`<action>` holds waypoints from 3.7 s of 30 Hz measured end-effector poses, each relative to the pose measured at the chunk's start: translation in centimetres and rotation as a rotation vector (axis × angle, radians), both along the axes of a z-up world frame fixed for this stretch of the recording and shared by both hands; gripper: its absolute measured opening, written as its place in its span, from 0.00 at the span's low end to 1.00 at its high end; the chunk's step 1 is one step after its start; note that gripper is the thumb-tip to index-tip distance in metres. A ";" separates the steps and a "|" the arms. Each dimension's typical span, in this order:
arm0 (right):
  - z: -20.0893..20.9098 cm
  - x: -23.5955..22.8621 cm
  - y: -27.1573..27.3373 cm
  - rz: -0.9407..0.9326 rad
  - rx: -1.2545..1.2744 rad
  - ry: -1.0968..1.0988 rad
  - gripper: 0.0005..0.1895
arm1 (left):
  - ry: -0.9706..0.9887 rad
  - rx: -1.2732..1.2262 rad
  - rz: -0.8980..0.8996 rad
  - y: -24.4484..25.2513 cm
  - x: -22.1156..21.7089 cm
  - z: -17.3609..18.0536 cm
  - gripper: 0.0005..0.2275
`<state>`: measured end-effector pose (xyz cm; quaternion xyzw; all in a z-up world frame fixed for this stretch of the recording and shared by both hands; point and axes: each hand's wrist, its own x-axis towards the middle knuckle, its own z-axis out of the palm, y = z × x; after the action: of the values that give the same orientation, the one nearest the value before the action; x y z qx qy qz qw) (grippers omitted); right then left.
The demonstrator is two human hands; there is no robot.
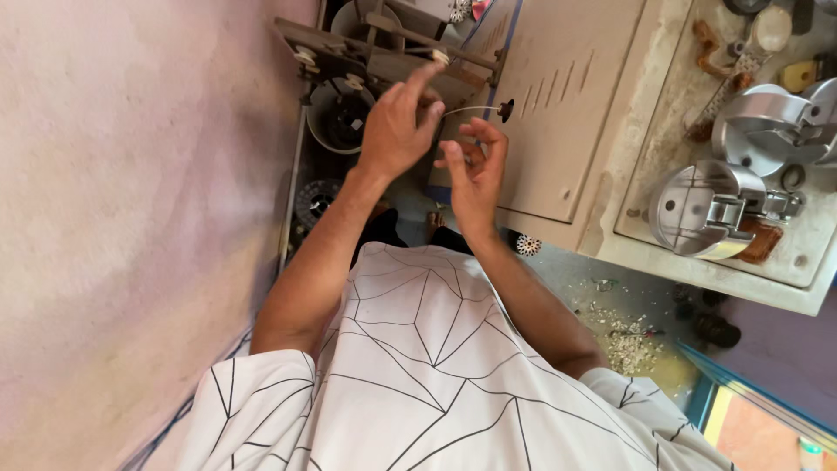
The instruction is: The person retrieves a thin wire from a shelf, then uses pliers and a wire cutter to strip and cut the wire. They thread the wire through a dual-stator winding machine, adjust the machine's settings, and operate it to wind the wire onto the stator cores.
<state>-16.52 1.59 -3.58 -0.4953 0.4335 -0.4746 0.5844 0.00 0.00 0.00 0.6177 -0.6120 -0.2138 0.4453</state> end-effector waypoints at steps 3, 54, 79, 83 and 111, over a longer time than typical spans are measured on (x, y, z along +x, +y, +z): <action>0.1 0.4 -0.6 -0.039 -0.077 -0.004 0.25 | 0.180 0.075 -0.028 1.5 -1.3 -1.0 0.16; -8.0 -41.2 22.2 0.017 0.577 0.441 0.12 | -0.295 0.440 -0.604 16.6 -9.9 0.8 0.01; -9.4 -22.4 19.8 -0.055 0.455 1.057 0.08 | -0.646 0.741 -0.604 3.2 5.8 -3.5 0.29; -8.0 -15.4 17.0 0.030 0.244 1.017 0.07 | -0.316 0.592 -0.880 3.3 -0.5 -4.8 0.22; -2.6 -4.6 14.1 0.040 0.176 0.887 0.03 | -1.575 0.015 -0.838 -12.4 -10.5 -40.7 0.22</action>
<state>-21.14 15.67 -6.22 -0.6077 0.6710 -0.1665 0.3908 -10.51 -12.39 -40.68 0.3140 -0.9146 0.1233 -0.2230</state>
